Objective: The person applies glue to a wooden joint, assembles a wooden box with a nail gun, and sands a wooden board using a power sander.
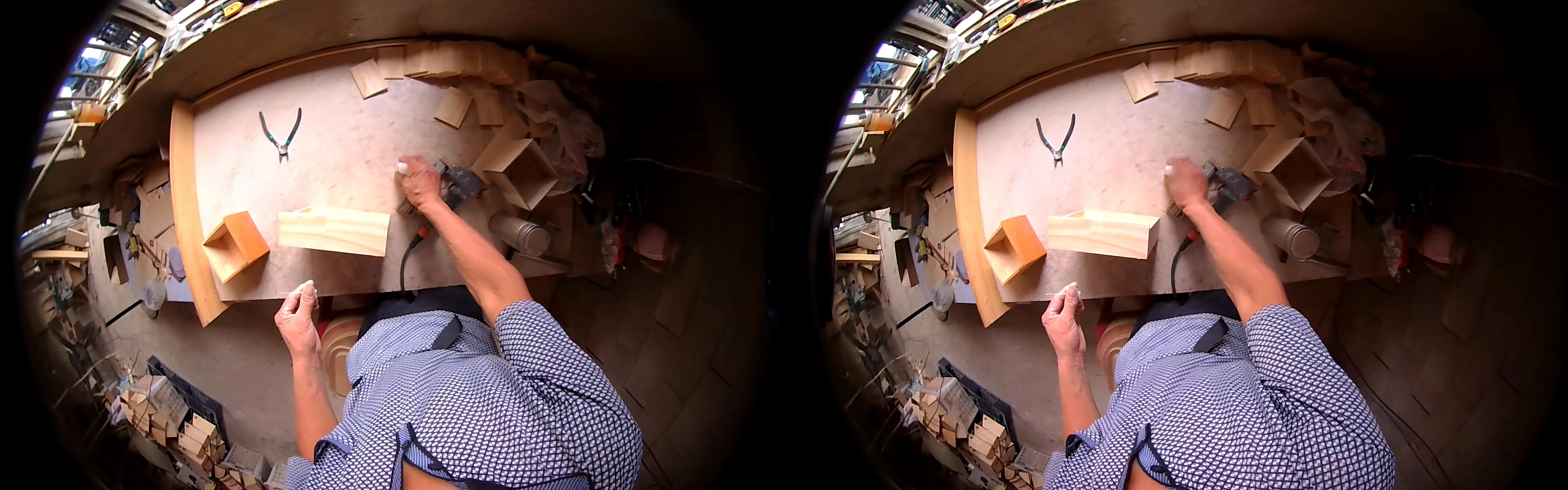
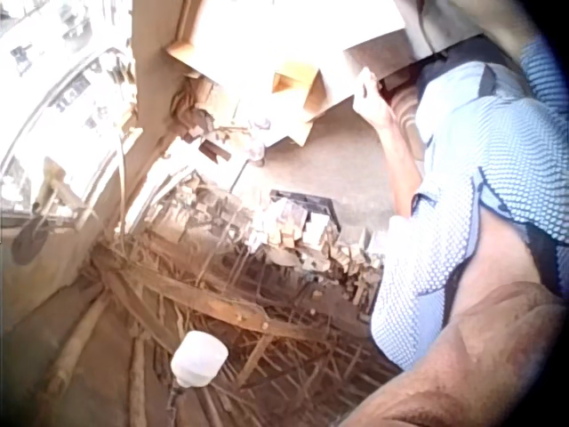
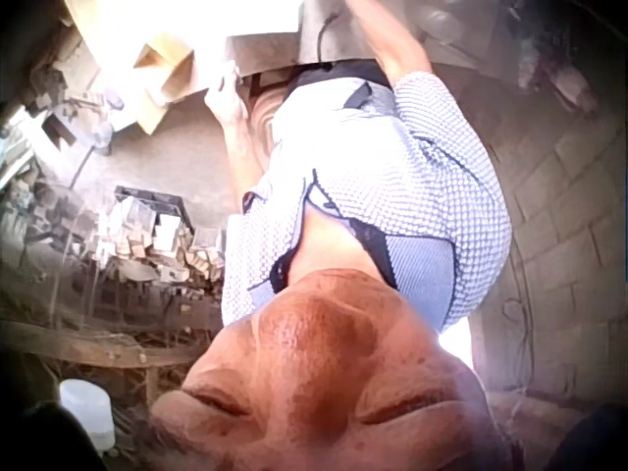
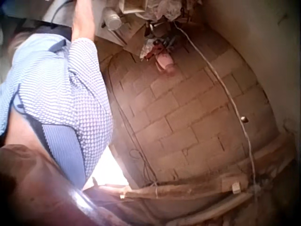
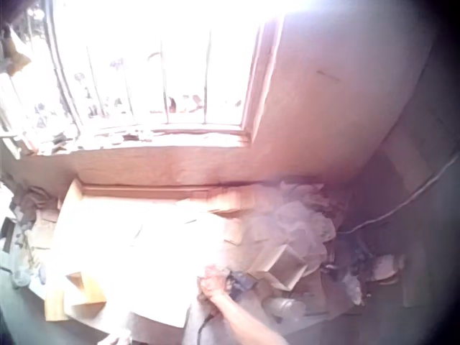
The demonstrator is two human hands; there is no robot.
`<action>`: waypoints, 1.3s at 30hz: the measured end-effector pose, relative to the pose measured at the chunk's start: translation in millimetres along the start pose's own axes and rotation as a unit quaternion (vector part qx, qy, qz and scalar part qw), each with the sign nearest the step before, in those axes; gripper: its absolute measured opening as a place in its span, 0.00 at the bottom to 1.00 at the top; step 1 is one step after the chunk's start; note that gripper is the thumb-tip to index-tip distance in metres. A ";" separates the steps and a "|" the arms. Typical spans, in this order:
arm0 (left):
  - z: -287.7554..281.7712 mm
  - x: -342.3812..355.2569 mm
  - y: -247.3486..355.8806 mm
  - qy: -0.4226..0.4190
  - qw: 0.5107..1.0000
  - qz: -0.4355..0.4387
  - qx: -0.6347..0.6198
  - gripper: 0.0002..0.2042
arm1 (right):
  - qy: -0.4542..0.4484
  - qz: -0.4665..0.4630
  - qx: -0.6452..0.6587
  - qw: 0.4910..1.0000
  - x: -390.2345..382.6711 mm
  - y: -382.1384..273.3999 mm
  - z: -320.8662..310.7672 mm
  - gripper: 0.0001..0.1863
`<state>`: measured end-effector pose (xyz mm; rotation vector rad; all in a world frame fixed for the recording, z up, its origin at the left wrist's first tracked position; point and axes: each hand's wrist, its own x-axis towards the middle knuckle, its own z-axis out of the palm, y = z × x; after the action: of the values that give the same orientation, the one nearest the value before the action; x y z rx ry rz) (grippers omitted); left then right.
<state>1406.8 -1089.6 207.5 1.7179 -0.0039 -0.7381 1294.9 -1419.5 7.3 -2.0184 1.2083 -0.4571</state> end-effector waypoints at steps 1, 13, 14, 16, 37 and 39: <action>2.2 0.4 -3.8 -0.017 1.000 0.009 -0.005 0.13 | 0.002 0.025 -0.010 1.000 0.3 1.5 3.2 0.15; 34.1 34.7 0.2 0.024 0.999 0.002 -0.036 0.12 | 0.068 -0.036 -0.113 0.991 24.7 9.7 -235.8 0.12; 34.9 34.9 1.5 0.028 0.999 0.008 -0.030 0.12 | 0.017 -0.024 -0.182 0.983 28.9 28.4 -256.2 0.13; 35.2 34.9 3.1 0.035 0.998 0.026 -0.044 0.12 | -0.095 0.070 -0.310 0.944 37.1 69.8 -266.3 0.14; 48.8 44.2 -8.5 -0.019 0.998 0.048 -0.042 0.12 | -0.074 0.131 -0.190 0.970 32.3 68.9 -269.8 0.14; 51.5 48.2 -10.6 -0.027 0.998 0.057 -0.015 0.12 | -0.053 0.130 -0.026 0.990 14.9 17.5 -269.6 0.11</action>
<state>1417.0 -1150.0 170.9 1.6551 -0.1276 -0.6964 1124.2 -1546.5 174.6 -1.8681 1.4043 -0.1903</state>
